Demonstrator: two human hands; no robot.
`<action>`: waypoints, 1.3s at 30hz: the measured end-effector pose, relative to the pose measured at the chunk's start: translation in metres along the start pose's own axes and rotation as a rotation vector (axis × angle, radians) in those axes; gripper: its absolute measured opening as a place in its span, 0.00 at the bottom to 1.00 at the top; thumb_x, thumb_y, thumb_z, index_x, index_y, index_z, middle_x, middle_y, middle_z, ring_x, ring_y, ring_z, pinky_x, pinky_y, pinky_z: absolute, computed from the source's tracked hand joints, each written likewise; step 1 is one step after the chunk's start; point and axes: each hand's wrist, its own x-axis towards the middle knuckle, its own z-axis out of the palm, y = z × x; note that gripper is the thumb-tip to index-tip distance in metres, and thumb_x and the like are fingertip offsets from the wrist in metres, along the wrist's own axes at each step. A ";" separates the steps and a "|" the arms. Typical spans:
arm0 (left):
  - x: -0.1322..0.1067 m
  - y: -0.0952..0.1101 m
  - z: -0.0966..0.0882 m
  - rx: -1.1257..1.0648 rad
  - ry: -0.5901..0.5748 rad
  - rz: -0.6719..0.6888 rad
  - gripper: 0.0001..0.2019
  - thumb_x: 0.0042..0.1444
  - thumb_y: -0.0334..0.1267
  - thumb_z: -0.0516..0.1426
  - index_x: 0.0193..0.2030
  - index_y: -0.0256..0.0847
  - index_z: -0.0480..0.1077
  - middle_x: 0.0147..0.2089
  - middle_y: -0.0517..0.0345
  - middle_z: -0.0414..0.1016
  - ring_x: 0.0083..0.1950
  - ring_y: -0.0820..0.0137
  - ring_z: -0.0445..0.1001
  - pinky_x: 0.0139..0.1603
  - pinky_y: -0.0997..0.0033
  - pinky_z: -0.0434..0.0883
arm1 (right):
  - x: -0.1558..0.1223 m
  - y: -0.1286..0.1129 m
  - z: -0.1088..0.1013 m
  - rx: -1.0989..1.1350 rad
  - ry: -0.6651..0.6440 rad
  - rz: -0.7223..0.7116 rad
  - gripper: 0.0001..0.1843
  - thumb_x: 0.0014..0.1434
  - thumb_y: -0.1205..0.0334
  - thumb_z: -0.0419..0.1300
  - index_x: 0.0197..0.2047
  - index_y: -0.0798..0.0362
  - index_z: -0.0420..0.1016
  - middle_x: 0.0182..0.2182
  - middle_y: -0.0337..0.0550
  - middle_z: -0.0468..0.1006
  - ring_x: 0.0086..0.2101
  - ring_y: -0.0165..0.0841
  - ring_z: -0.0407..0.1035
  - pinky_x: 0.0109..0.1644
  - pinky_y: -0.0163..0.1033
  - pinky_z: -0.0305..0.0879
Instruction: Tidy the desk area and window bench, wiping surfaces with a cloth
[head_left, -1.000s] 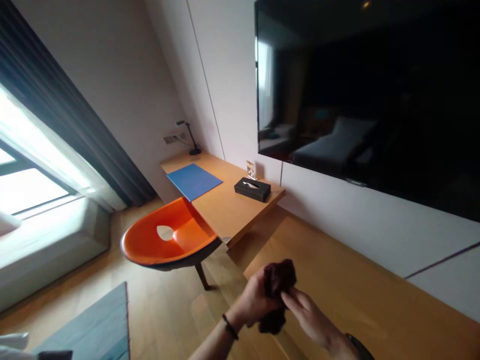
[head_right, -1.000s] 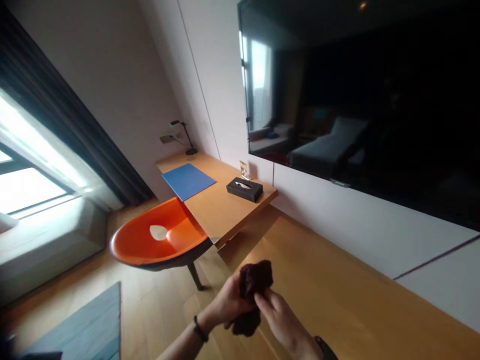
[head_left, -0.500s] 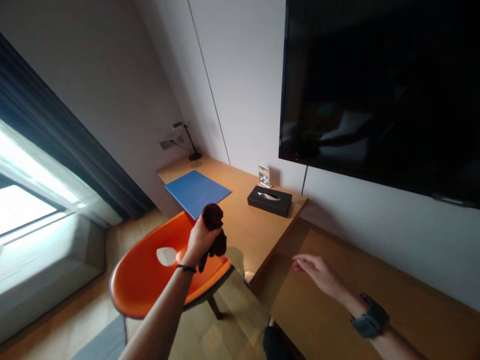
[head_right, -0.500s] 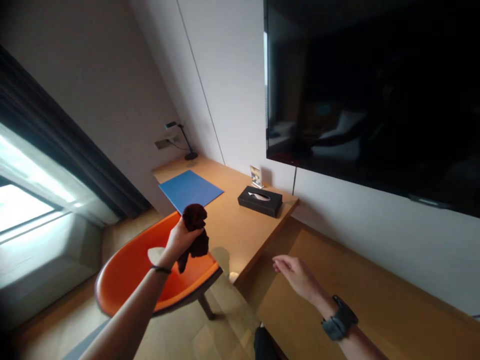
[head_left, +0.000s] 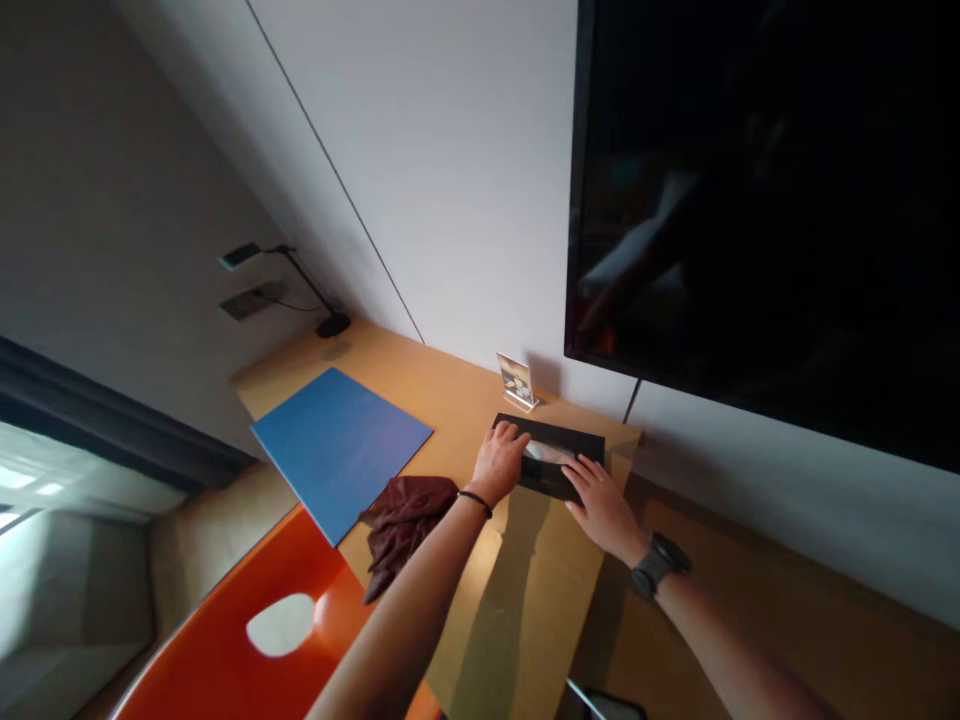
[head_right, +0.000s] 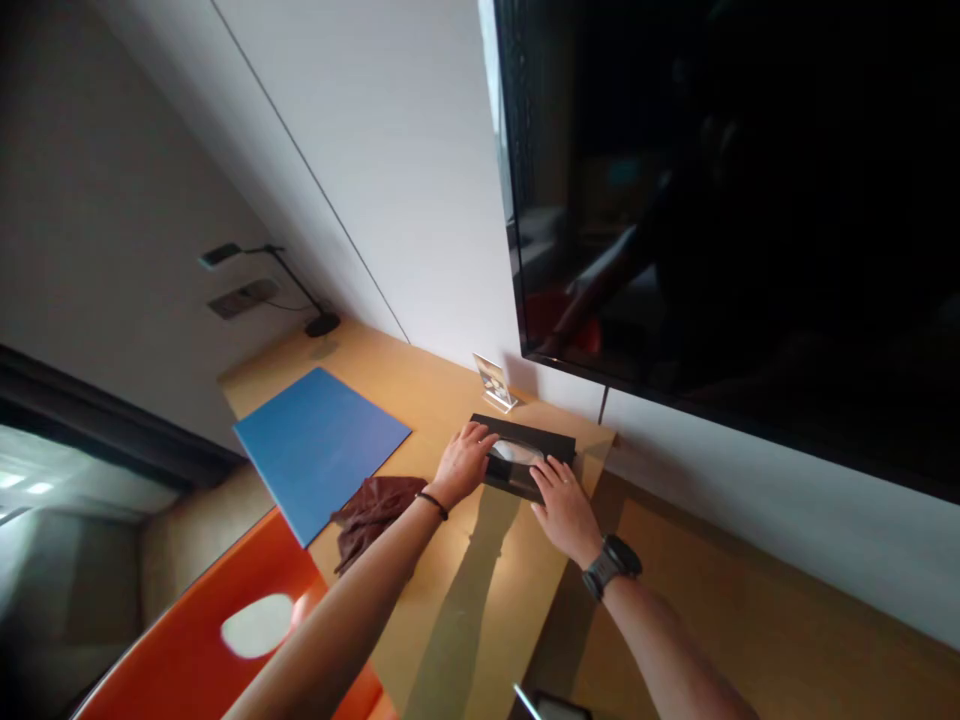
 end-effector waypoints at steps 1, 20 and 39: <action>0.008 -0.002 0.009 0.018 -0.022 0.035 0.16 0.56 0.27 0.54 0.50 0.40 0.73 0.50 0.47 0.71 0.57 0.57 0.63 0.56 0.56 0.67 | -0.007 0.000 0.004 -0.038 0.000 0.002 0.29 0.58 0.72 0.53 0.64 0.65 0.63 0.64 0.52 0.58 0.64 0.48 0.45 0.69 0.59 0.41; 0.059 -0.019 -0.001 -0.512 -0.063 0.235 0.08 0.57 0.29 0.54 0.29 0.37 0.73 0.34 0.53 0.75 0.43 0.64 0.70 0.47 0.68 0.68 | 0.053 -0.073 0.026 -0.434 0.340 0.548 0.23 0.54 0.70 0.66 0.52 0.66 0.67 0.46 0.59 0.68 0.48 0.52 0.60 0.52 0.53 0.62; -0.039 -0.050 0.021 -0.615 -0.062 0.351 0.07 0.60 0.30 0.54 0.37 0.39 0.74 0.64 0.46 0.62 0.67 0.54 0.53 0.64 0.47 0.64 | -0.034 -0.020 0.003 0.158 0.337 0.252 0.15 0.63 0.70 0.51 0.45 0.48 0.77 0.45 0.42 0.74 0.47 0.35 0.68 0.52 0.41 0.66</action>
